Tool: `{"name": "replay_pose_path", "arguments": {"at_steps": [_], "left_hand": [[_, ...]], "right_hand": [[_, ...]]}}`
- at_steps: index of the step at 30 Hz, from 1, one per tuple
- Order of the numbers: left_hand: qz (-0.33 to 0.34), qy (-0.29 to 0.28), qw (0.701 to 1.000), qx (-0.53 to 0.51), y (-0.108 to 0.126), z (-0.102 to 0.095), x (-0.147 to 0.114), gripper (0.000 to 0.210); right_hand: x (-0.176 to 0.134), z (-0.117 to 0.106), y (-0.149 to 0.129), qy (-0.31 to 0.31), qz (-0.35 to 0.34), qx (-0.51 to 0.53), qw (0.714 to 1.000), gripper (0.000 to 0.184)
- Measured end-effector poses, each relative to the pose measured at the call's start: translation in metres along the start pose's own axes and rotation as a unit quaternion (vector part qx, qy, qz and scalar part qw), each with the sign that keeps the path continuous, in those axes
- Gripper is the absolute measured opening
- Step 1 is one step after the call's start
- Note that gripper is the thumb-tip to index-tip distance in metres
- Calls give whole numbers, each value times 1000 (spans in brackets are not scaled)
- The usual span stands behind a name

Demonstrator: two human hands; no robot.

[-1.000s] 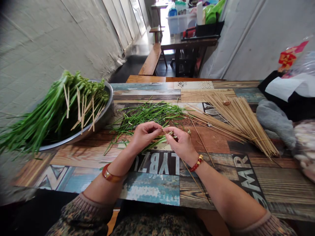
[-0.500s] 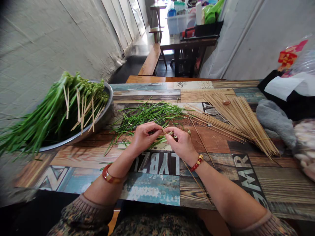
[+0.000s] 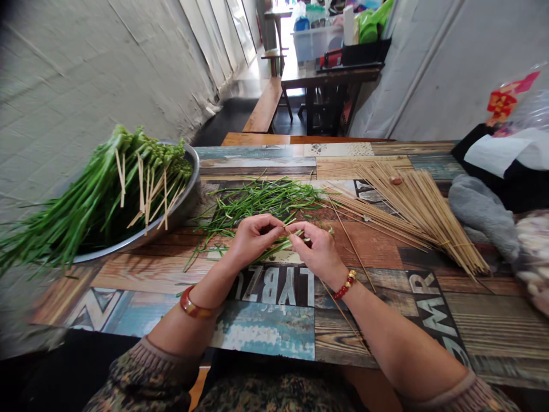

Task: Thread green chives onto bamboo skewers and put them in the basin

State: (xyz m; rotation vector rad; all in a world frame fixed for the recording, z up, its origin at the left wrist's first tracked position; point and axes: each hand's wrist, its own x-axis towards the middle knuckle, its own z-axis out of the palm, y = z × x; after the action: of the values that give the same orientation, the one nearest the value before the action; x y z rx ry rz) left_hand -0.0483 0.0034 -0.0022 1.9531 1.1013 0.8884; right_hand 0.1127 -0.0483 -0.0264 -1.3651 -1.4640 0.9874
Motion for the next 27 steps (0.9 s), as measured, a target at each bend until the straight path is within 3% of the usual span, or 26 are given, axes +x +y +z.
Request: {"name": "replay_pose_path", "arguments": {"at_steps": [11, 14, 19, 27], "left_hand": [[-53, -39, 997, -49, -1, -3, 1, 18], [-56, -43, 996, -59, -2, -3, 1, 16], [-45, -44, 996, -57, -3, -3, 1, 14], [15, -19, 1000, -9, -2, -1, 0, 15]], "right_hand": [[0, 0, -4, 1, -2, -8, 1000, 19], [0, 1, -3, 13, 7, 22, 1000, 27], [-1, 3, -5, 8, -1, 36, 999, 49], [0, 1, -8, 5, -5, -7, 1000, 44]]}}
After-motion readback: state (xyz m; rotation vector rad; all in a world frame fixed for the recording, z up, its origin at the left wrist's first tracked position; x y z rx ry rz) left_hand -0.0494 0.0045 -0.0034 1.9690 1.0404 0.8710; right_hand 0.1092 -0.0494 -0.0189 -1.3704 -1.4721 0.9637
